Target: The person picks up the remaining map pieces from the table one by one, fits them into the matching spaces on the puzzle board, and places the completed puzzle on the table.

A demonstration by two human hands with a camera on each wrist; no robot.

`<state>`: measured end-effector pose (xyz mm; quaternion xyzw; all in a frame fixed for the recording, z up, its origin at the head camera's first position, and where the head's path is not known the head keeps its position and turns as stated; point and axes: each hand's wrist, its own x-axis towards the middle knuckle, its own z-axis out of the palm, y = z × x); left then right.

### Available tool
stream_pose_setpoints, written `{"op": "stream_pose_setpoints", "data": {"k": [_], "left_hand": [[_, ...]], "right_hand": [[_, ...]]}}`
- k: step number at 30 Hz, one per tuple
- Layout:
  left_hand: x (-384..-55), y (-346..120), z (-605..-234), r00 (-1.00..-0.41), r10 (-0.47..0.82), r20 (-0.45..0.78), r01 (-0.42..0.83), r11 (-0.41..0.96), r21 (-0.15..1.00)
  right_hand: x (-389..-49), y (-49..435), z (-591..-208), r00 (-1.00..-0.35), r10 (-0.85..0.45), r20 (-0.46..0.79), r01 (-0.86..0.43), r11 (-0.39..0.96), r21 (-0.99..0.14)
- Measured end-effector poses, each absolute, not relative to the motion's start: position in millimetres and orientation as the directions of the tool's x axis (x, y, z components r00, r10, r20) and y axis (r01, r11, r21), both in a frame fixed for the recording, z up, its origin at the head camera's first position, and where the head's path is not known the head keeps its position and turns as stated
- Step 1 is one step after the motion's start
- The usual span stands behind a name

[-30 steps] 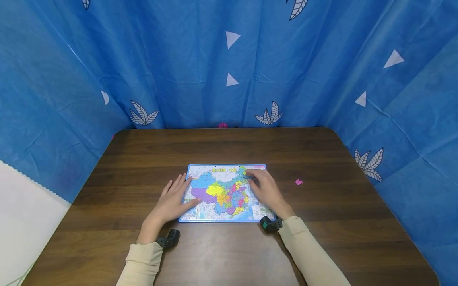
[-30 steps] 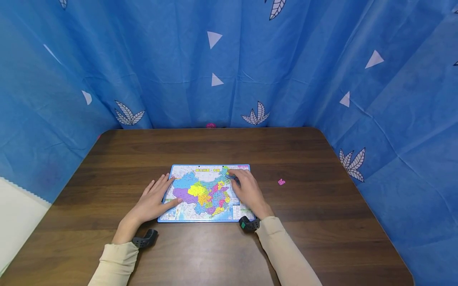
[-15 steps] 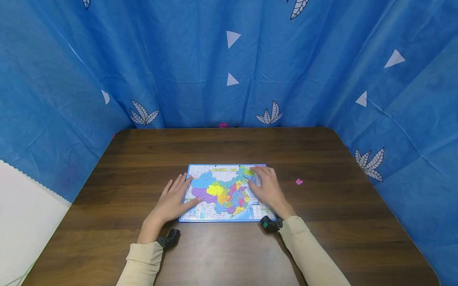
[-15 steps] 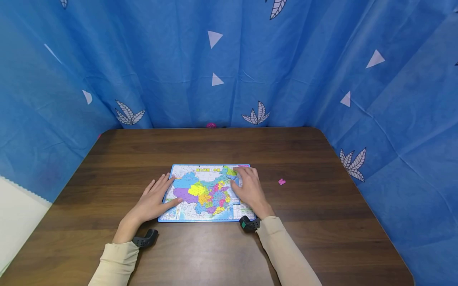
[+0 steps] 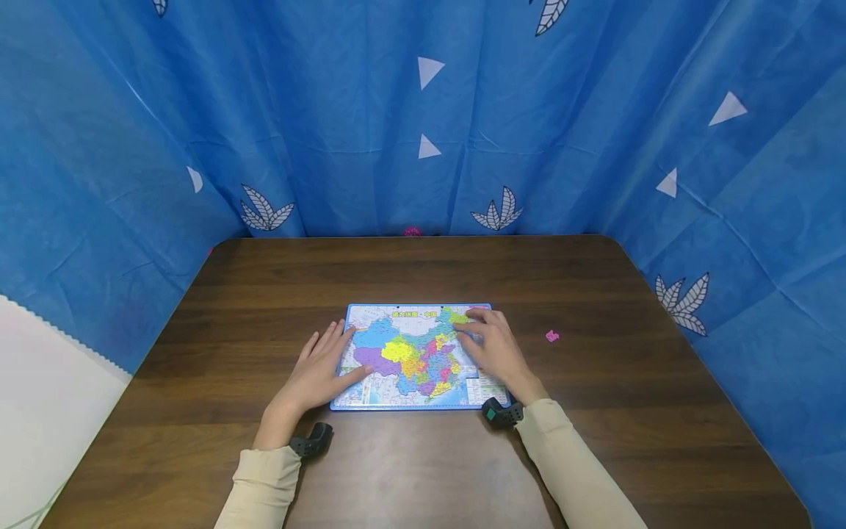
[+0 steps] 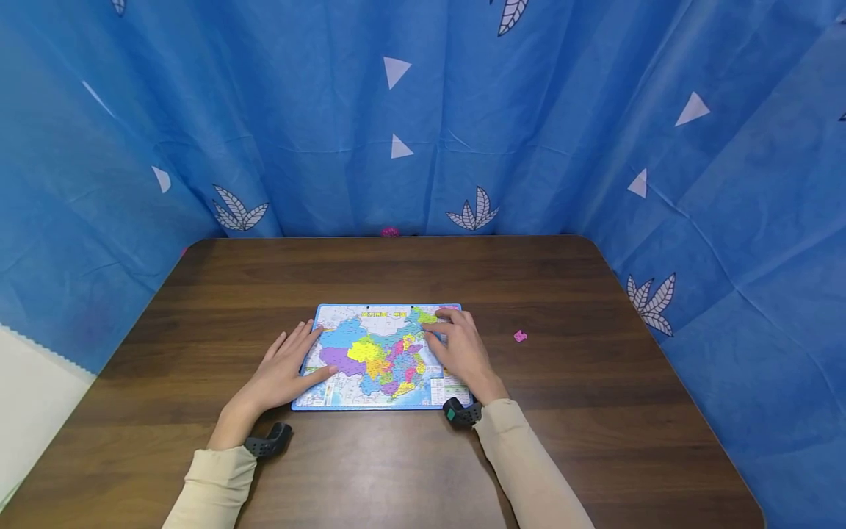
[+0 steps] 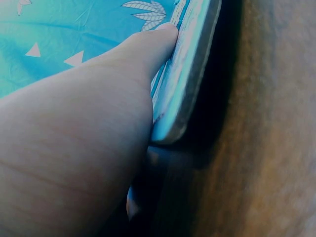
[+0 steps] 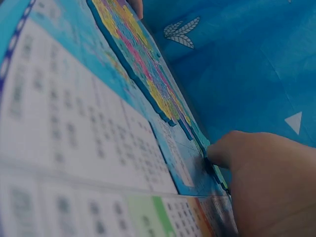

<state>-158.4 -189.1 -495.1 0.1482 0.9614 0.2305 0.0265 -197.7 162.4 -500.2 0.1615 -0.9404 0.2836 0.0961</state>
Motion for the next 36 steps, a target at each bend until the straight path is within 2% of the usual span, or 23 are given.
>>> {"op": "stream_pose_setpoints", "data": {"k": [6, 17, 24, 36], "left_hand": [[-158, -190, -494, -0.955, 0.295, 0.02, 0.271, 0.847, 0.457], [-158, -189, -496, -0.955, 0.295, 0.026, 0.274, 0.846, 0.457], [-157, -189, -496, -0.957, 0.288, 0.018, 0.263, 0.848, 0.46], [-157, -189, -496, -0.957, 0.291, 0.013, 0.265, 0.851, 0.454]], "right_hand": [[-199, 161, -500, -0.914, -0.259, 0.313, -0.389, 0.78, -0.49], [-201, 166, -501, -0.921, -0.216, 0.323, -0.368, 0.751, -0.548], [-197, 174, -501, -0.901, -0.197, 0.387, -0.4, 0.723, -0.563], [-189, 189, -500, -0.915, -0.143, 0.377, -0.351, 0.744, -0.569]]}}
